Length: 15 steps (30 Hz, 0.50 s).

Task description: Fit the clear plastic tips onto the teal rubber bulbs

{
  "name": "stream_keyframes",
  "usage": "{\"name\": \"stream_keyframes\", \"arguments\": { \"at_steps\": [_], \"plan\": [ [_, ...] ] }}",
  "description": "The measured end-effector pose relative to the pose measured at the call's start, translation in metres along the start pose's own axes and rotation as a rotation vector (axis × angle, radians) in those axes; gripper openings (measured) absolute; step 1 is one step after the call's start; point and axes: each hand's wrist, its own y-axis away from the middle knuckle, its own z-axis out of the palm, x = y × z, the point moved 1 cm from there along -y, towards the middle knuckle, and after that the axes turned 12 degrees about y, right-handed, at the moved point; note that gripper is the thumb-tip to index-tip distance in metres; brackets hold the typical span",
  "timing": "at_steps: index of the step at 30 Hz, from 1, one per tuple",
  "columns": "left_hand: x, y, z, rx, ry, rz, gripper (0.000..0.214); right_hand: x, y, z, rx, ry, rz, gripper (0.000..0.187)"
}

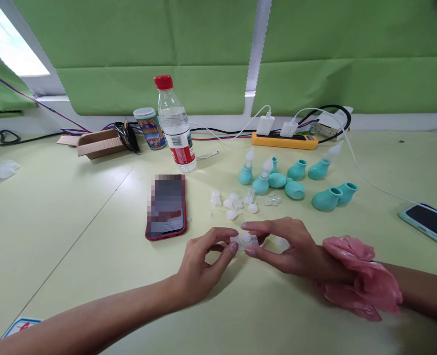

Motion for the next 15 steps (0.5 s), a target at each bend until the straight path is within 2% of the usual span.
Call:
{"name": "stream_keyframes", "arguments": {
  "at_steps": [5,9,15],
  "plan": [
    [0.0018,0.001,-0.0007,-0.033,0.052,0.0,0.014,0.0011,0.0004,0.0008,-0.032,0.017,-0.04,0.023],
    [0.0015,0.0009,0.0008,-0.049,0.103,0.046,0.024,0.0019,-0.0002,0.0001,-0.055,-0.027,-0.012,0.02],
    [0.0002,0.0012,0.001,-0.061,0.086,0.031,0.023,0.0036,-0.0004,0.0002,-0.076,-0.1,0.036,0.024]
  ]
}}
